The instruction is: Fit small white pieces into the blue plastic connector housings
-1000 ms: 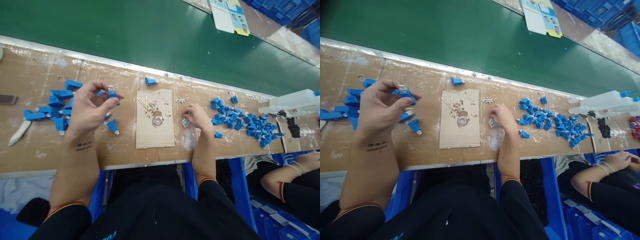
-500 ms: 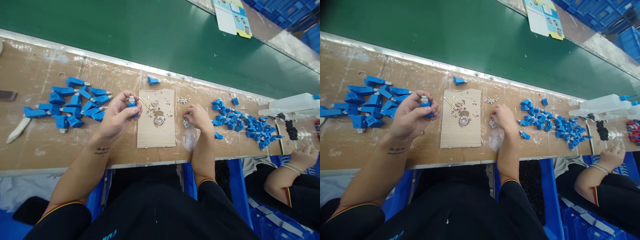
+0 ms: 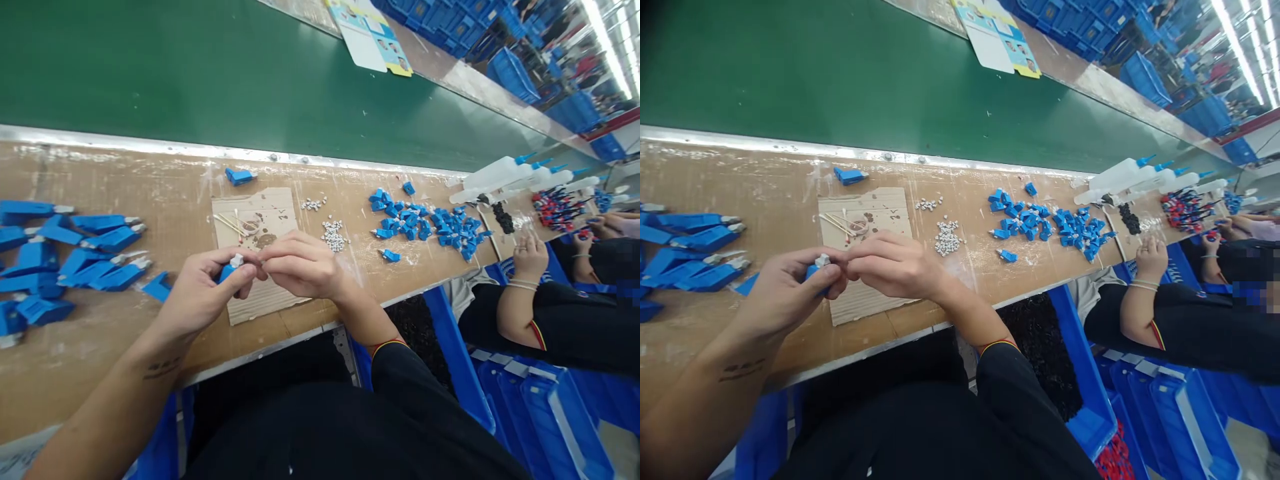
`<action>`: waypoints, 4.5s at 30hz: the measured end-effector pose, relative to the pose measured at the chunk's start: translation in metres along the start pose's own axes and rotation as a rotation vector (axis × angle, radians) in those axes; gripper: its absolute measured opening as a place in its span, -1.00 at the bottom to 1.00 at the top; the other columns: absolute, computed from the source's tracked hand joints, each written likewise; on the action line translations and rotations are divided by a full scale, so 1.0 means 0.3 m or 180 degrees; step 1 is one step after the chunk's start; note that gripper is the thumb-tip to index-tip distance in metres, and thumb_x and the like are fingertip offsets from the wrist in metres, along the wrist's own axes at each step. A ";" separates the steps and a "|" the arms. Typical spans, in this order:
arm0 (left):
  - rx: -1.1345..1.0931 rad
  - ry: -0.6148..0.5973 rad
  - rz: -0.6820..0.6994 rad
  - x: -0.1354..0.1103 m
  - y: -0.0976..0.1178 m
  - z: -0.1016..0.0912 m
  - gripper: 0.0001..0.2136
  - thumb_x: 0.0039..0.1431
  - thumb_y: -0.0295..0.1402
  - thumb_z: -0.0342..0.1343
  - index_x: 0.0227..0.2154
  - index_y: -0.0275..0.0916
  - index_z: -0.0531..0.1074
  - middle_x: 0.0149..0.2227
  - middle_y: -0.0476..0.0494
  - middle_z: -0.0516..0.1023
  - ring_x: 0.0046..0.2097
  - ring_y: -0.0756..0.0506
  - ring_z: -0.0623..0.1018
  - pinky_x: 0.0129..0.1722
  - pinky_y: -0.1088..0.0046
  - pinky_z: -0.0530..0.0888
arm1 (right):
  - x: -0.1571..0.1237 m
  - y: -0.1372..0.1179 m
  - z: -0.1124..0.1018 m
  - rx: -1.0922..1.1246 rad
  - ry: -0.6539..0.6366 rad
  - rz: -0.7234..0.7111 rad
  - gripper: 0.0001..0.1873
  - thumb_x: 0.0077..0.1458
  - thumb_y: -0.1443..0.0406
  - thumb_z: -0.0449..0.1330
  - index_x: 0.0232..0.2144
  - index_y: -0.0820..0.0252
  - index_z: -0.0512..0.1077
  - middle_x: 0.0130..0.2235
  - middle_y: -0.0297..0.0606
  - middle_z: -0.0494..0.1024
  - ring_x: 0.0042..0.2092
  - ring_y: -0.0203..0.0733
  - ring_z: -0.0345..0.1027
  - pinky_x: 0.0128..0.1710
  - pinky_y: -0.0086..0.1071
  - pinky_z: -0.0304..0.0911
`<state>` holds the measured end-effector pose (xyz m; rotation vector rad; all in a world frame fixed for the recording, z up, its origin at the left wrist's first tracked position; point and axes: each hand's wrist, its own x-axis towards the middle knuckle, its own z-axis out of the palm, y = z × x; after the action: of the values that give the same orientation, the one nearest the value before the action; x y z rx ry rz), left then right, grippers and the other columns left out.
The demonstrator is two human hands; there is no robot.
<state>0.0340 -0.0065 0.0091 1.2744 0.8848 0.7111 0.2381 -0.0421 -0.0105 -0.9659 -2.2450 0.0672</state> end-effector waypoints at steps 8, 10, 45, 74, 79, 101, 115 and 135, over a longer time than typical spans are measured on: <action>-0.0052 0.0111 0.0017 -0.003 -0.051 -0.024 -0.81 0.04 -0.25 0.44 -0.51 -0.23 0.60 -0.55 -0.06 0.55 -0.49 0.00 0.43 -0.48 0.49 0.35 | -0.010 0.004 0.035 -0.0019 0.0027 0.0131 -0.81 0.41 0.34 0.22 -0.01 0.11 0.60 -0.08 -0.21 0.71 -0.01 -0.22 0.60 0.07 -0.23 0.58; -0.0236 0.0172 -0.0022 -0.002 -0.060 -0.009 -0.76 0.01 -0.21 0.46 -0.51 -0.24 0.58 -0.57 -0.07 0.53 -0.51 0.00 0.42 -0.51 0.49 0.34 | 0.000 -0.001 0.027 0.0083 0.0138 0.0227 -0.84 0.41 0.31 0.24 -0.05 0.11 0.61 -0.13 -0.20 0.71 -0.07 -0.20 0.60 0.01 -0.21 0.58; -0.1353 0.0824 0.0194 0.086 -0.079 -0.033 -0.84 0.06 -0.45 0.21 -0.28 -0.17 0.41 -0.35 -0.06 0.48 -0.35 -0.06 0.50 -0.43 0.42 0.42 | 0.064 0.064 -0.044 -0.0827 -0.1653 0.0956 -0.72 0.38 0.37 0.17 -0.34 0.13 0.63 -0.29 -0.16 0.57 -0.22 -0.11 0.32 -0.27 -0.22 0.16; 0.0347 0.1425 0.1347 0.025 -0.080 0.036 -0.78 0.05 -0.31 0.42 -0.32 -0.20 0.50 -0.27 -0.08 0.59 -0.24 -0.07 0.63 -0.34 0.46 0.62 | 0.047 -0.008 0.054 0.1448 0.1142 0.0854 -0.94 0.32 0.20 0.31 -0.20 0.01 0.57 -0.12 -0.26 0.69 -0.14 -0.17 0.65 -0.14 -0.18 0.62; 0.0696 0.1558 0.1667 0.016 -0.097 0.037 -0.81 0.07 -0.33 0.42 -0.29 -0.19 0.55 -0.22 -0.12 0.59 -0.19 -0.09 0.64 -0.38 0.49 0.62 | 0.053 -0.034 0.069 0.1320 0.1313 0.0870 -0.96 0.28 0.29 0.34 -0.21 0.00 0.58 -0.13 -0.27 0.72 -0.11 -0.14 0.67 -0.10 -0.17 0.63; 0.0280 0.1180 0.1881 0.007 -0.127 0.069 -0.83 0.26 -0.35 0.37 -0.14 -0.25 0.57 -0.13 -0.17 0.73 -0.10 -0.11 0.78 -0.19 0.54 0.74 | 0.057 -0.014 0.076 0.1000 0.1568 0.0898 -0.86 0.22 0.38 0.39 -0.19 0.03 0.64 -0.16 -0.28 0.76 -0.12 -0.18 0.70 -0.13 -0.27 0.66; 0.1484 0.1572 0.2620 -0.006 -0.120 0.067 -0.83 0.24 -0.53 0.32 -0.14 -0.22 0.56 -0.18 -0.10 0.75 -0.08 -0.09 0.76 -0.30 0.59 0.73 | 0.058 -0.016 0.056 0.0977 0.1331 0.0881 -0.88 0.27 0.36 0.36 -0.25 -0.02 0.67 -0.17 -0.32 0.73 -0.14 -0.18 0.68 -0.14 -0.23 0.65; 0.0509 0.0915 0.2475 0.016 -0.154 0.083 -0.65 0.31 -0.41 0.33 -0.01 -0.13 0.27 -0.08 -0.12 0.67 -0.13 -0.06 0.77 -0.17 0.52 0.74 | 0.052 -0.007 0.073 0.2337 0.1088 0.1156 -0.78 0.31 0.08 0.35 -0.03 -0.13 0.62 -0.07 -0.34 0.74 0.03 -0.14 0.63 0.10 -0.16 0.55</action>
<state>0.0566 -0.0227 -0.0356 1.7028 0.6632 1.4855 0.2159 -0.0287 -0.0179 -0.8656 -1.5174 0.7683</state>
